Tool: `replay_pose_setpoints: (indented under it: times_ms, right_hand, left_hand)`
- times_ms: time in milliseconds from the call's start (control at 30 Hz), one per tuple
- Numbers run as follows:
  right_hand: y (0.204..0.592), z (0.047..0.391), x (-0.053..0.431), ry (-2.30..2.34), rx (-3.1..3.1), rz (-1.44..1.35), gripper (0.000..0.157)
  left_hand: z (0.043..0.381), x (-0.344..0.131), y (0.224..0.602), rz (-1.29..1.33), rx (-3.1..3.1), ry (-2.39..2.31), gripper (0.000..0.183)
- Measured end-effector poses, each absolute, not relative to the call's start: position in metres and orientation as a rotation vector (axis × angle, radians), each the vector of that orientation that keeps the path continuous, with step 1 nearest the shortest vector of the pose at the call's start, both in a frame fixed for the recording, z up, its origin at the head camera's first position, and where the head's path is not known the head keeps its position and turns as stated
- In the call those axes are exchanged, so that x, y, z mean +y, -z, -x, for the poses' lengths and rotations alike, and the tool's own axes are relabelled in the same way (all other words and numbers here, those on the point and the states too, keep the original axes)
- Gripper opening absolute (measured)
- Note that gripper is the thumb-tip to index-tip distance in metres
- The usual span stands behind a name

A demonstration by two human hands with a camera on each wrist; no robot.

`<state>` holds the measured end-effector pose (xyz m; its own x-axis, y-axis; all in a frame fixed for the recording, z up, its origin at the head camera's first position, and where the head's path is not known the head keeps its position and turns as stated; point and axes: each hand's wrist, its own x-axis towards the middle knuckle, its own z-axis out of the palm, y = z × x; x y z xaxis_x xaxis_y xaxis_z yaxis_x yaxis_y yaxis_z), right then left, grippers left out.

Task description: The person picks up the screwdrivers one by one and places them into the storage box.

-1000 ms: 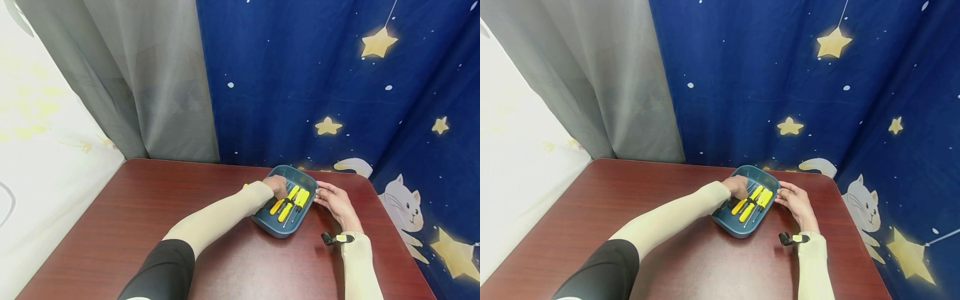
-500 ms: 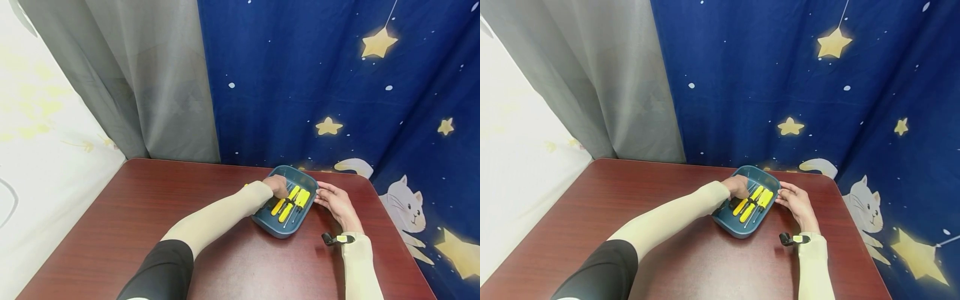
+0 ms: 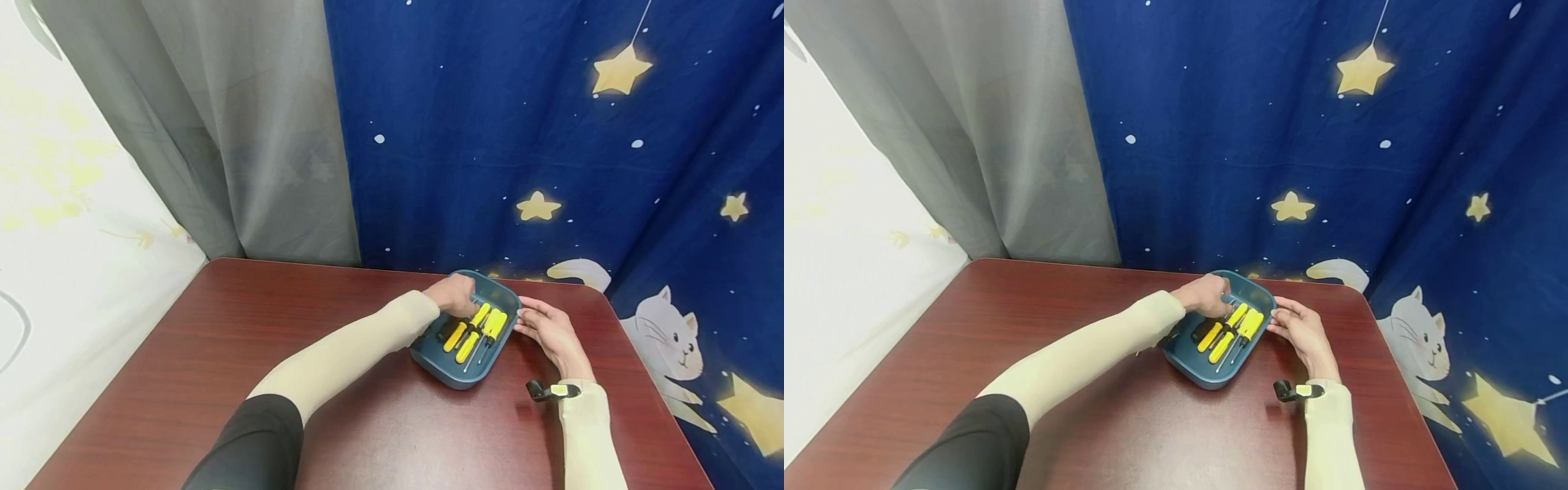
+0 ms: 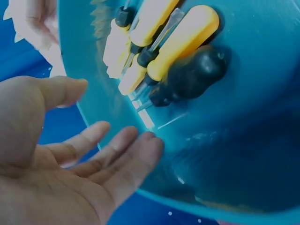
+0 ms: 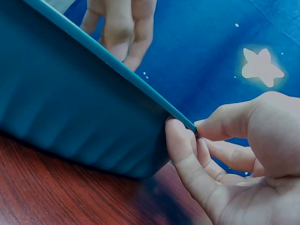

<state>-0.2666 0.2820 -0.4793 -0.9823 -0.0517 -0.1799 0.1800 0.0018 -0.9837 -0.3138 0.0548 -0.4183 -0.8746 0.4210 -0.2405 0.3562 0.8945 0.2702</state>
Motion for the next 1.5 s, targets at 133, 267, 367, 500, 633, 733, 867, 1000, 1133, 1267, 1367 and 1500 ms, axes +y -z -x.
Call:
replay_pose_setpoints:
  times_ms: [133,267,367,500,633,733,867,1000,1133,1267,1367,1500]
  right_hand:
    - [0.479,0.266,0.282,2.105,2.104,-0.146,0.055]
    - [0.479,0.266,0.281,2.109,2.102,-0.145,0.055]
    - [0.479,0.266,0.281,2.120,2.096,-0.141,0.054]
    - [0.479,0.265,0.281,2.122,2.091,-0.153,0.053]
    - [0.479,0.266,0.279,2.114,2.096,-0.155,0.053]
    - [0.480,0.266,0.279,2.110,2.103,-0.153,0.054]
    - [0.481,0.267,0.280,2.112,2.100,-0.163,0.052]
    - [0.482,0.267,0.280,2.119,2.102,-0.156,0.052]
    - [0.482,0.267,0.281,2.111,2.115,-0.153,0.052]
    - [0.482,0.268,0.281,2.112,2.113,-0.158,0.051]
    - [0.482,0.268,0.281,2.108,2.114,-0.161,0.052]
    - [0.482,0.267,0.282,2.103,2.117,-0.164,0.053]
  left_hand:
    - [0.314,0.050,0.415,-0.684,2.758,-0.414,0.048]
    - [0.312,0.044,0.410,-0.702,2.751,-0.499,0.059]
    - [0.310,0.038,0.407,-0.720,2.760,-0.545,0.062]
    - [0.309,0.030,0.404,-0.721,2.797,-0.626,0.064]
    - [0.309,0.022,0.400,-0.672,2.828,-0.732,0.066]
    - [0.310,0.016,0.397,-0.628,2.827,-0.821,0.068]
    - [0.311,0.007,0.394,-0.583,2.822,-0.953,0.068]
    - [0.311,-0.002,0.393,-0.506,2.808,-1.073,0.071]
    - [0.309,-0.011,0.394,-0.436,2.786,-1.155,0.072]
    - [0.307,-0.019,0.396,-0.383,2.777,-1.202,0.072]
    - [0.306,-0.024,0.401,-0.355,2.790,-1.219,0.073]
    - [0.306,-0.031,0.409,-0.322,2.810,-1.261,0.074]
